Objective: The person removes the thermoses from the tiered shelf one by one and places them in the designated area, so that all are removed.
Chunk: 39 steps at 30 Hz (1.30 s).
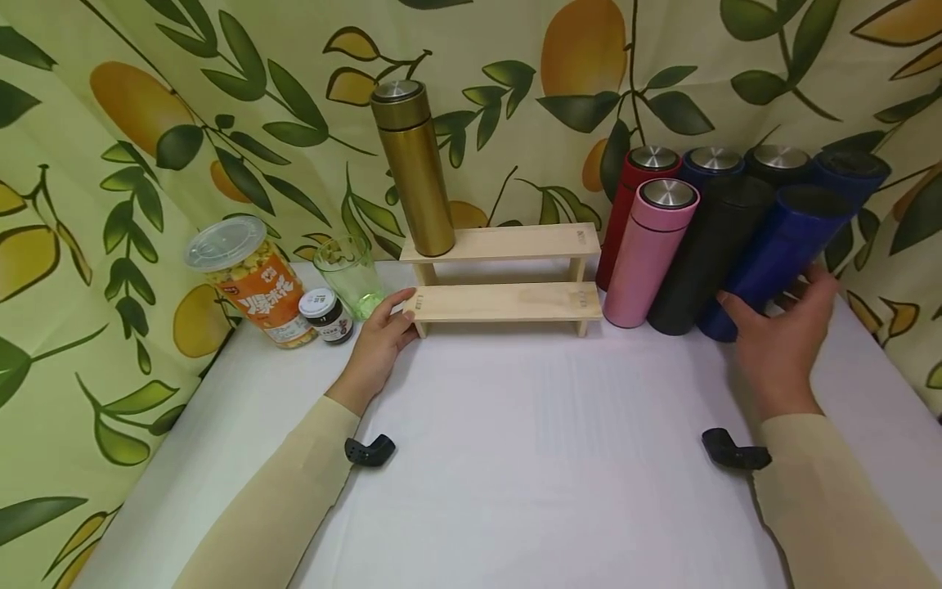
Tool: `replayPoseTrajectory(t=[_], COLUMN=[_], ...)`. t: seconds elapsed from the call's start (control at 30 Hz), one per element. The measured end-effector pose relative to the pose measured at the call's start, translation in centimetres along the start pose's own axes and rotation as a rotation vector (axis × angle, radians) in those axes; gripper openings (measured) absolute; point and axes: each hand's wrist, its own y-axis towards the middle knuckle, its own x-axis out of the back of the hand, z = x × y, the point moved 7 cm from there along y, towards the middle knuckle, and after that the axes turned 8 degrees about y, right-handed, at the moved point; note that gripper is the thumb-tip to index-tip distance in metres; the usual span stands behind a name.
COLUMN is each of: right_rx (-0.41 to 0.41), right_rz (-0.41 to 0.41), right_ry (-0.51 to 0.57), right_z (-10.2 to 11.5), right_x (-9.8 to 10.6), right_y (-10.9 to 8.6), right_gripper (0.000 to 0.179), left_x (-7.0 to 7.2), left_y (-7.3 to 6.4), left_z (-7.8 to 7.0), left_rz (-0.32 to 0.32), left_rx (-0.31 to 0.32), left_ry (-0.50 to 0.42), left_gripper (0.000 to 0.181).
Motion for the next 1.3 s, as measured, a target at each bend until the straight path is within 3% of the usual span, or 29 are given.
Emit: replayPoseTrajectory(t=[0.43,0.87,1.2,1.3], right_rx=[0.006,0.018,0.158,0.1], right_rz=[0.007,-0.074,-0.207,-0.214], right_ry=[0.003,0.008,0.035,0.067], right_z=[0.1,2.7,5.7,6.3], right_x=[0.3,2.6,4.1,4.4], right_y=[0.1,-0.2,-1.2,-1.6], right_gripper=[0.085,0.078,0.066,0.058], left_x=[0.1,0.0,0.0,0.0], left_y=[0.0,0.0,0.0,0.0], left_z=[0.1,0.1,0.1,0.1], left_rz=[-0.003,-0.007,0.002,-0.001], left_rx=[-0.006,0.008,0.001,0.002], left_ry=[0.01,-0.01,-0.014,-0.005], left_gripper=[0.046,0.046,0.047,0.047])
